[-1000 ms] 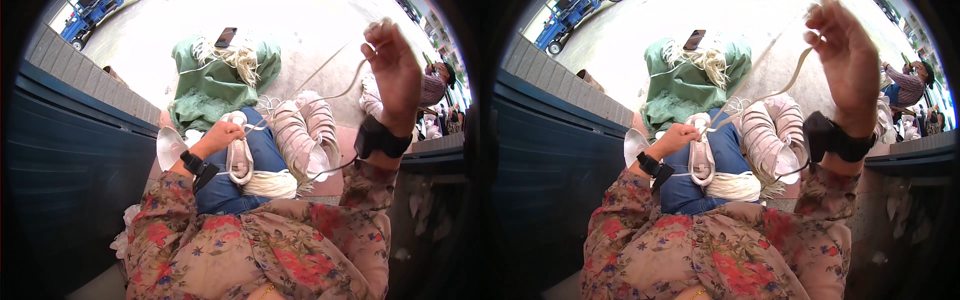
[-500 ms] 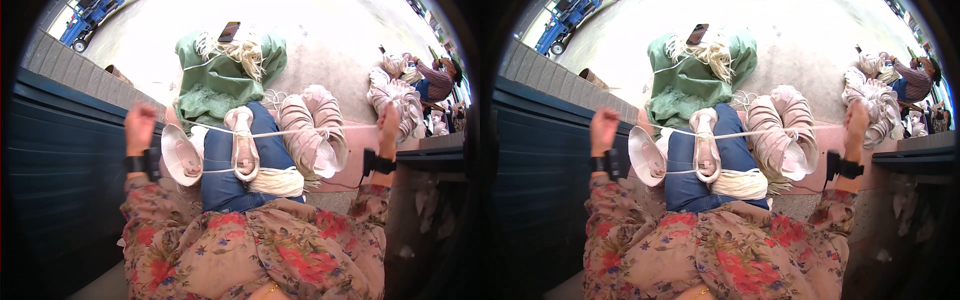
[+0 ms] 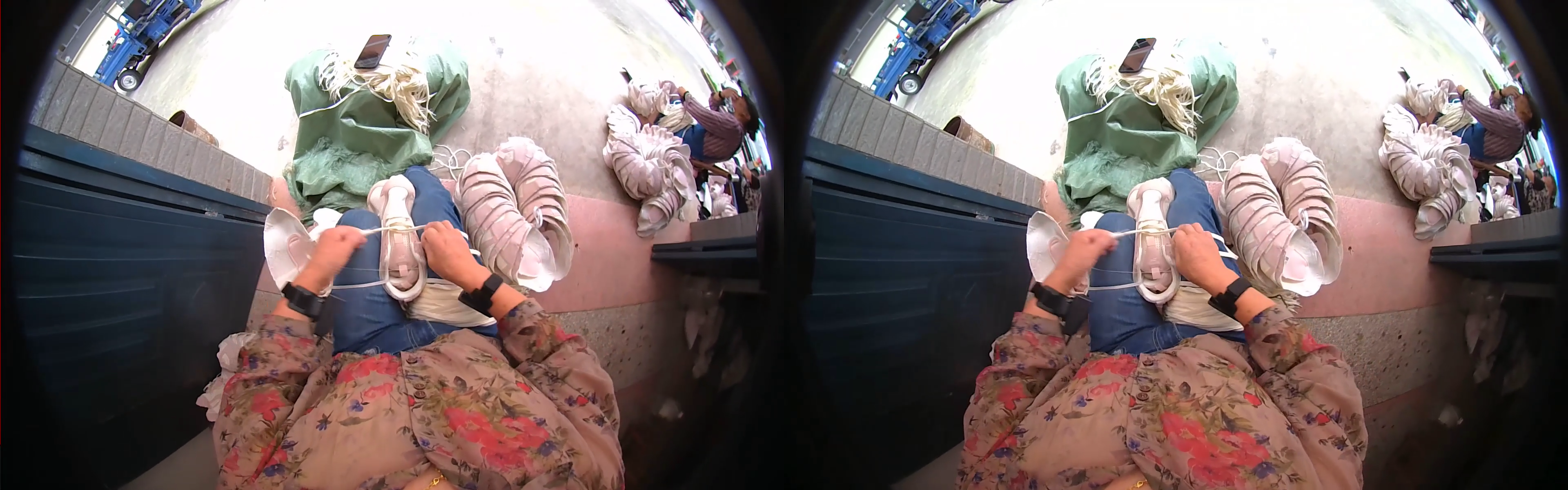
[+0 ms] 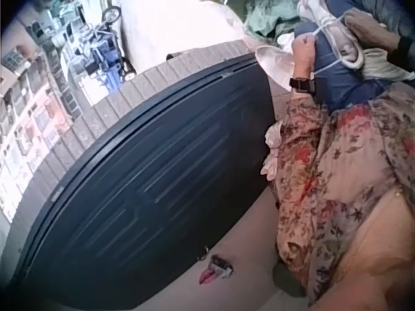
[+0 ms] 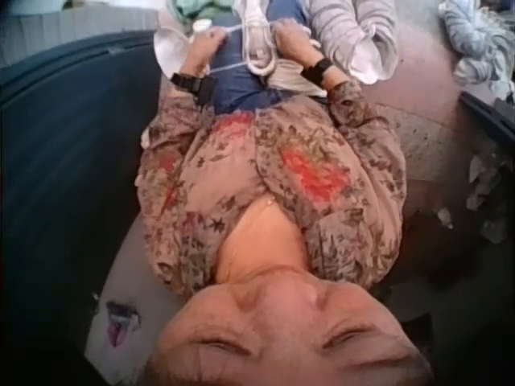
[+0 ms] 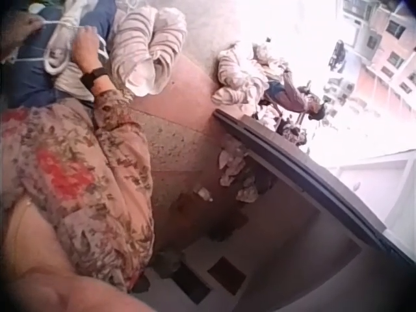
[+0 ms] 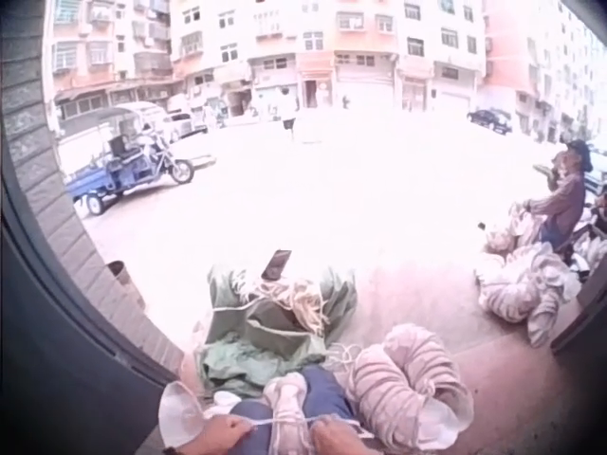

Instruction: Lacing or assembling white shoe components while sitting in an entryway.

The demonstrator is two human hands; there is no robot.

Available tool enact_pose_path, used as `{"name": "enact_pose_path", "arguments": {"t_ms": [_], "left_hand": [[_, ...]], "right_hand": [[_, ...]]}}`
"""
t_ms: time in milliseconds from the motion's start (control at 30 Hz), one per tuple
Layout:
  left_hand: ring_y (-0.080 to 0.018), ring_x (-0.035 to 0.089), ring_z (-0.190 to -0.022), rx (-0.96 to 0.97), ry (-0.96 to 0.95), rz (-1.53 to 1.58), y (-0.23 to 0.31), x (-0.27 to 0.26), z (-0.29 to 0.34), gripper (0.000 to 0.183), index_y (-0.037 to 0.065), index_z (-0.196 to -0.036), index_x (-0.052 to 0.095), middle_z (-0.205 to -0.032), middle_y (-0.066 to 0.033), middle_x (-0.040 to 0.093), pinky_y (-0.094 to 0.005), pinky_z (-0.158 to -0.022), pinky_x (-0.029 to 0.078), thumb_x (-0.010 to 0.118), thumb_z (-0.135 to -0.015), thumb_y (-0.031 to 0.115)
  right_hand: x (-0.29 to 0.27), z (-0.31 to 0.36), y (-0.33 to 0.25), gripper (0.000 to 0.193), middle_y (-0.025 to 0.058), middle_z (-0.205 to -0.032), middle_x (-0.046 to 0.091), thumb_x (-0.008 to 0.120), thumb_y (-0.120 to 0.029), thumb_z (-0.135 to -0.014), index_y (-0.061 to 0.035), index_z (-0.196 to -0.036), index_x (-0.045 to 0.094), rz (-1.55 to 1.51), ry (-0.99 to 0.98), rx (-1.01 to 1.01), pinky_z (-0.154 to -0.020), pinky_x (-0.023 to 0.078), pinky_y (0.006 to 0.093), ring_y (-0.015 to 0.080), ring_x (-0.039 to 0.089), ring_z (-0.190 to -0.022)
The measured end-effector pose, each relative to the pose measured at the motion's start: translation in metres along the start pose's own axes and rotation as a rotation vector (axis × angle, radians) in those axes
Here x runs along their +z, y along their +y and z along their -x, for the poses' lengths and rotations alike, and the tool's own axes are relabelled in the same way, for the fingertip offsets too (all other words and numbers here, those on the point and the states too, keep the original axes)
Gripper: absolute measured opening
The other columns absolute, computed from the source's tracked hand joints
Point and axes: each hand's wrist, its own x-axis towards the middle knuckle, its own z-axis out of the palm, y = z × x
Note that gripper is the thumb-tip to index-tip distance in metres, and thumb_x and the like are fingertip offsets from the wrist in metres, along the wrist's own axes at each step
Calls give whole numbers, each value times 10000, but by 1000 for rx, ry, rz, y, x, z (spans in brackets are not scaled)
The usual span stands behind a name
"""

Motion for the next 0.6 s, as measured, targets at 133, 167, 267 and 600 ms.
{"name": "enact_pose_path", "arguments": {"t_ms": [133,167,267,600], "left_hand": [[-259,580,-687,309,53,-307,0,35,-5,196,13,-809,627,-747,-147,609,-331,-632,452,508,-796,168],[-334,576,-717,358,102,-397,-1,37,-5,183,33,-807,623,-778,-184,596,-380,-643,452,494,-792,161],[-342,572,-739,321,176,-444,-5,42,-4,189,75,-861,624,-774,-164,604,-399,-639,453,478,-805,181],[-308,590,-702,265,214,-627,0,37,-8,203,135,-828,631,-721,-118,616,-465,-625,399,465,-803,249]], "right_hand": [[3,-5,-4,97,102,-877,541,491,-97,-705,-18,-706,548,179,124,32,-679,378,381,263,485,-841],[4,-6,-5,89,98,-876,540,500,-95,-715,-22,-699,549,197,114,45,-682,379,383,266,484,-839],[5,-11,-6,82,89,-867,533,512,-90,-715,-28,-686,556,228,110,80,-684,378,381,267,478,-832],[6,-21,-3,83,88,-836,506,528,-98,-669,-56,-716,582,251,39,64,-671,367,363,249,463,-822]]}}
